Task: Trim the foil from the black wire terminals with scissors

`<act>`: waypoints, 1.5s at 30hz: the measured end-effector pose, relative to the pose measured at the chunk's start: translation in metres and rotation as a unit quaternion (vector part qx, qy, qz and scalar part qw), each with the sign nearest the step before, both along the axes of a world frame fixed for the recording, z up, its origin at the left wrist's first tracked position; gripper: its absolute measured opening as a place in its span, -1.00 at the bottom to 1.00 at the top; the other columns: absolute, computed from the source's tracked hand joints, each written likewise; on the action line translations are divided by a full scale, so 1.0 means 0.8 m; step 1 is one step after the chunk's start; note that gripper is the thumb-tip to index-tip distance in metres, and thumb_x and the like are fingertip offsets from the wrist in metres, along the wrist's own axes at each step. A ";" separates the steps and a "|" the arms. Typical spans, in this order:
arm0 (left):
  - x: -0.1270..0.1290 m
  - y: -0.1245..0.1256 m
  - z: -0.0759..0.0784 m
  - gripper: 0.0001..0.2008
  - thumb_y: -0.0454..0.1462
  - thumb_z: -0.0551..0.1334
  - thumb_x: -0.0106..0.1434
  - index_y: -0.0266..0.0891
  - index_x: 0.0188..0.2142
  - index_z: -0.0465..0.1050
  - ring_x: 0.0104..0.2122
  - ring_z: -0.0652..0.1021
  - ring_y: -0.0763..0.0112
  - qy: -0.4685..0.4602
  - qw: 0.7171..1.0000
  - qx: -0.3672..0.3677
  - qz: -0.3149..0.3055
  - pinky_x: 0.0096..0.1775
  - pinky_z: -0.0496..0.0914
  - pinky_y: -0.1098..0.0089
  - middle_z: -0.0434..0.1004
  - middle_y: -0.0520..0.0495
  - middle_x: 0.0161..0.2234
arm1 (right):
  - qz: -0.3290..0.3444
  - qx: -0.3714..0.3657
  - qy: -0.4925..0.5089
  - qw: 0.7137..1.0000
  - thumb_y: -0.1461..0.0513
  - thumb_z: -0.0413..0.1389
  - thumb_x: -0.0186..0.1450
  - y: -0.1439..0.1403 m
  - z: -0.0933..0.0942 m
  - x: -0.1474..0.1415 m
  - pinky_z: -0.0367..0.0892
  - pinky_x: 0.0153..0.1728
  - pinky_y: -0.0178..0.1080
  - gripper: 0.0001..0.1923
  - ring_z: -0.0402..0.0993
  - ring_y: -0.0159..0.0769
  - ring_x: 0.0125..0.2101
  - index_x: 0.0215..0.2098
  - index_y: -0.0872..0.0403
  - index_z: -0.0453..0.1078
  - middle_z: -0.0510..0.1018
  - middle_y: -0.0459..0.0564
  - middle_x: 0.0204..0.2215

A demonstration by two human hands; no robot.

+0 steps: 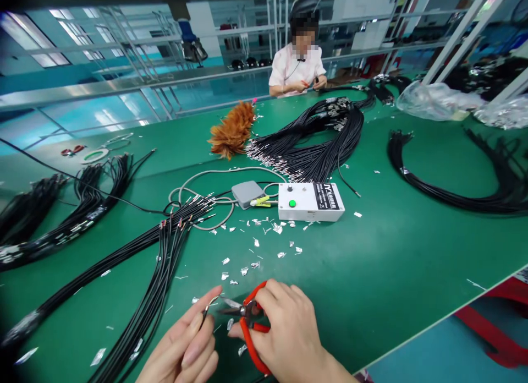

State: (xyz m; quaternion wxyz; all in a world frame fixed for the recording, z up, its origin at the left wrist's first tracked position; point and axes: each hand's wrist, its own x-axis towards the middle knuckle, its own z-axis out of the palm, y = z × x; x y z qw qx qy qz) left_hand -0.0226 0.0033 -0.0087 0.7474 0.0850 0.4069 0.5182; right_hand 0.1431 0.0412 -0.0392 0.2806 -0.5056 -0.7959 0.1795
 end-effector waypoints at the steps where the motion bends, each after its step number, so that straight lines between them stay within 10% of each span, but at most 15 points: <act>1: 0.000 -0.001 0.001 -0.67 -0.20 0.38 0.10 -0.19 -0.11 0.56 -0.77 -0.02 0.76 -0.002 1.000 -0.003 0.003 -0.67 -0.03 0.56 0.24 0.17 -0.70 | 0.004 0.014 -0.002 1.000 0.00 0.19 0.18 0.000 0.000 -0.003 0.05 -0.48 -0.28 -0.67 0.35 -0.33 -0.54 -0.54 0.04 0.28 0.43 -0.13 -0.56; 22: 0.001 -0.013 0.015 -0.74 -0.28 0.30 0.20 -0.23 -0.09 0.54 -0.70 -0.06 0.72 -0.047 0.997 -0.030 0.045 -0.64 -0.04 0.56 0.18 0.18 -0.66 | 0.039 0.044 -0.049 0.997 0.07 0.03 0.32 -0.006 0.000 -0.023 -0.07 -0.46 -0.25 -0.62 0.26 -0.40 -0.60 -0.60 0.08 0.29 0.40 -0.12 -0.63; 30: 0.007 -0.017 0.010 -0.71 -0.22 0.27 0.23 -0.21 -0.06 0.51 -0.75 -0.03 0.75 -0.016 1.000 0.010 0.022 -0.64 -0.05 0.55 0.23 0.17 -0.68 | 0.102 -0.143 0.019 0.984 -0.05 0.15 0.21 -0.005 0.006 -0.011 0.02 -0.52 -0.31 -0.56 0.24 -0.43 -0.63 -0.66 0.06 0.30 0.38 -0.18 -0.67; 45: 0.009 -0.014 0.021 -0.70 -0.24 0.29 0.21 -0.24 -0.05 0.50 -0.73 -0.03 0.75 0.011 0.999 -0.027 0.027 -0.64 -0.03 0.55 0.21 0.18 -0.67 | 0.037 0.006 -0.005 0.999 0.01 0.04 0.30 -0.004 0.000 -0.012 -0.07 -0.45 -0.27 -0.61 0.21 -0.42 -0.61 -0.58 0.06 0.30 0.40 -0.17 -0.63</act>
